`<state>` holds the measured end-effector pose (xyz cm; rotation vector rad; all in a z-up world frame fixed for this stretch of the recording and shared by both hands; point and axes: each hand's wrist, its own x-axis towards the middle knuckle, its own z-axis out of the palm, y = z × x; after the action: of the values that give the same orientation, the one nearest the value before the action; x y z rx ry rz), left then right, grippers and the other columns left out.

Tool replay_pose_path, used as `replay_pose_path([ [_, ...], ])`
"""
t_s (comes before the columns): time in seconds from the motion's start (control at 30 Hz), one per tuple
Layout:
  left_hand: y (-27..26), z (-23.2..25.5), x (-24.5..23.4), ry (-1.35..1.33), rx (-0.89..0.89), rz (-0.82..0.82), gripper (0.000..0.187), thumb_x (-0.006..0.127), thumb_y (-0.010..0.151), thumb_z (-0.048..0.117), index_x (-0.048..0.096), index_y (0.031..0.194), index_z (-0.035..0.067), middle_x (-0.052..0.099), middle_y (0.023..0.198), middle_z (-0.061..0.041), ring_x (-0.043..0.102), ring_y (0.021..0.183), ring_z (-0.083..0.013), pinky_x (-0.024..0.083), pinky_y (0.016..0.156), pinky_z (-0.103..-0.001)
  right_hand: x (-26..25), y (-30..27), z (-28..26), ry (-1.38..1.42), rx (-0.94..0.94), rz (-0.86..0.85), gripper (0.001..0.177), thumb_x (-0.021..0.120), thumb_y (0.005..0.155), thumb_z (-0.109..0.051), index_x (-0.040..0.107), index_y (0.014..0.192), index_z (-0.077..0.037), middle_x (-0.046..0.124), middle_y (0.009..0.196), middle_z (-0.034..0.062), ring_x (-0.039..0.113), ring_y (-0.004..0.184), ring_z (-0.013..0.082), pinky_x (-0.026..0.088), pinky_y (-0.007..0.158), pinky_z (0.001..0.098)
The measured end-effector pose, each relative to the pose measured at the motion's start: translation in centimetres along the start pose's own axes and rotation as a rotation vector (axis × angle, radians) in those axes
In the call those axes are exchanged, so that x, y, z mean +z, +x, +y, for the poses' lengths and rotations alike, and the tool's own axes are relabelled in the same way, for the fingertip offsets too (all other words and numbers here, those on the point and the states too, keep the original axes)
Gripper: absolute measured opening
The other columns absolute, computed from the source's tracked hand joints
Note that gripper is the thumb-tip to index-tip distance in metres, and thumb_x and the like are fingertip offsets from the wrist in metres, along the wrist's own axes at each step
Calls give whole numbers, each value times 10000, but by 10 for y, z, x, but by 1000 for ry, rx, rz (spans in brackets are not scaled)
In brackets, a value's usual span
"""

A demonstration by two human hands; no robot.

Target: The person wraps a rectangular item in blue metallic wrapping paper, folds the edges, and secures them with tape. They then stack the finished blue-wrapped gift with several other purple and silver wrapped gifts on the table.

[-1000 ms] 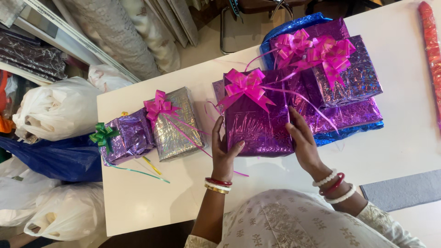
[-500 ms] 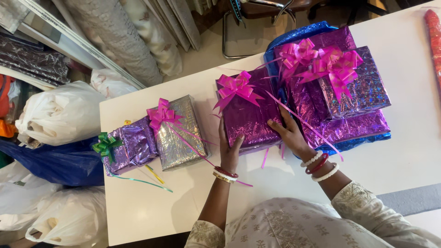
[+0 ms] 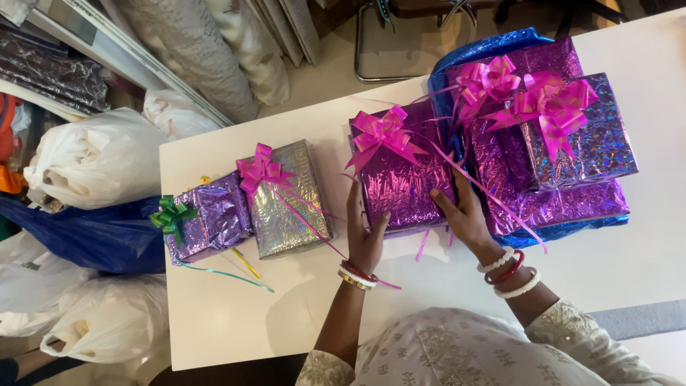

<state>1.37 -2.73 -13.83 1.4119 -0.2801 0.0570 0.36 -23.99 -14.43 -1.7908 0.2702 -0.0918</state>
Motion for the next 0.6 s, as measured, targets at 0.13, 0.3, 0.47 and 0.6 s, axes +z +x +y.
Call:
replay_pose_path([
  [0.13, -18, 12, -36, 550, 178, 398, 540, 705, 984, 204, 514, 1464, 48, 484, 1561, -185, 429, 1504, -339, 331, 1255, -497, 23, -35, -51, -465, -489, 294, 755, 709, 983, -207, 315, 1577, 42, 457, 1489, 329, 467, 1371, 457, 434, 1091, 451],
  [0.3, -48, -6, -125, 984, 68, 798, 624, 780, 895, 203, 507, 1413, -13, 544, 1417, -185, 469, 1332, -390, 352, 1130, -540, 60, -57, -94, -408, -688, 68, 617, 698, 951, -169, 415, 1475, -9, 534, 1427, 240, 544, 1335, 419, 461, 1115, 492],
  [0.47, -59, -50, -175, 766, -284, 917, 649, 801, 891, 204, 522, 1436, -13, 551, 1335, -177, 536, 1177, -292, 448, 1005, -407, 128, -39, -83, -232, -505, -399, 666, 714, 951, -219, 401, 1450, 91, 503, 1413, 308, 518, 1296, 465, 447, 1056, 490],
  [0.6, -58, -63, -185, 506, -429, 899, 619, 798, 876, 215, 559, 1408, 6, 587, 1270, -136, 583, 1010, -191, 522, 844, -325, 203, -11, -53, -331, -160, -415, 636, 705, 960, -344, 440, 1329, 101, 491, 1316, 310, 532, 1229, 452, 441, 1064, 499],
])
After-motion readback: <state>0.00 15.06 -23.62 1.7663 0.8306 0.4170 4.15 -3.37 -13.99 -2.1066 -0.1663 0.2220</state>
